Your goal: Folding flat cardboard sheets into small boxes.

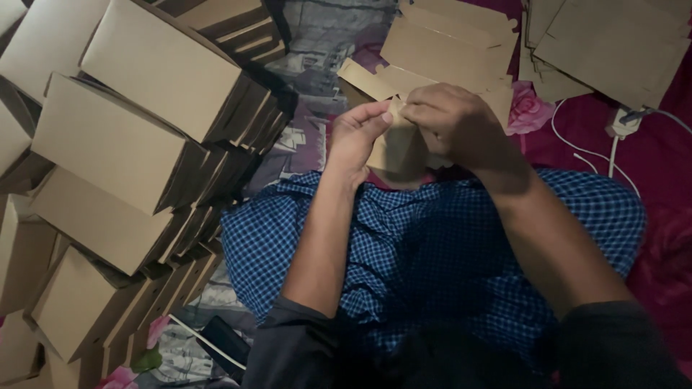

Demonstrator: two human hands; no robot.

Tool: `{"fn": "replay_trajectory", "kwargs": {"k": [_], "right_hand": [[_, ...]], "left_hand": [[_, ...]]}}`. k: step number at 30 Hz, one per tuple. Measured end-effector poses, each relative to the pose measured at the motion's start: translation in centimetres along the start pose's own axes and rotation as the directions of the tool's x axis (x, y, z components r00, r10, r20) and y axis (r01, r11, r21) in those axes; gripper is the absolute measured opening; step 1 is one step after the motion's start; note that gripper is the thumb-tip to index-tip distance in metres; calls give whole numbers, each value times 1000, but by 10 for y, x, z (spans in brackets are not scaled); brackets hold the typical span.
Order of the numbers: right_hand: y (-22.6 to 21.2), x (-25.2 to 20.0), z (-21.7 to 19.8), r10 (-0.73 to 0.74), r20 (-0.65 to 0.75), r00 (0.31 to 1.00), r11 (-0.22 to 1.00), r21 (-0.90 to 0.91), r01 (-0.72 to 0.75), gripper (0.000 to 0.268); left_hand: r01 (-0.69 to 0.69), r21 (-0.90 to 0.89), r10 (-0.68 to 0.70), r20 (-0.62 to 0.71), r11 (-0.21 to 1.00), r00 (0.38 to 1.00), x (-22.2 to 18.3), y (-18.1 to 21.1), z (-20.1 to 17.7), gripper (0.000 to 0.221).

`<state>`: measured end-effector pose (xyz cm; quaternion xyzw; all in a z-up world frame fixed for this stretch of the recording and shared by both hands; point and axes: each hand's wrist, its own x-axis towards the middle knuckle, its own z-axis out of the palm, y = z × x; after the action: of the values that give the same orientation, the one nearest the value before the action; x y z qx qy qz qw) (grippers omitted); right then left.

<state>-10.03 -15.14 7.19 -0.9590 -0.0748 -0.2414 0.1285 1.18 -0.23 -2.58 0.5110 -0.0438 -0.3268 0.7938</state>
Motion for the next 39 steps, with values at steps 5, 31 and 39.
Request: {"fn": "replay_trajectory", "kwargs": {"k": [5, 31, 39], "right_hand": [[3, -1, -3, -8, 25, 1000, 1000, 1, 8, 5], [3, -4, -15, 402, -86, 912, 694, 678, -242, 26], [81, -22, 16, 624, 299, 722, 473, 592, -653, 88]], "left_hand": [[9, -12, -10, -12, 1000, 1000, -4, 4, 3, 23], [-302, 122, 238, 376, 946, 896, -27, 36, 16, 24], [-625, 545, 115, 696, 559, 709, -60, 100, 13, 16]]}}
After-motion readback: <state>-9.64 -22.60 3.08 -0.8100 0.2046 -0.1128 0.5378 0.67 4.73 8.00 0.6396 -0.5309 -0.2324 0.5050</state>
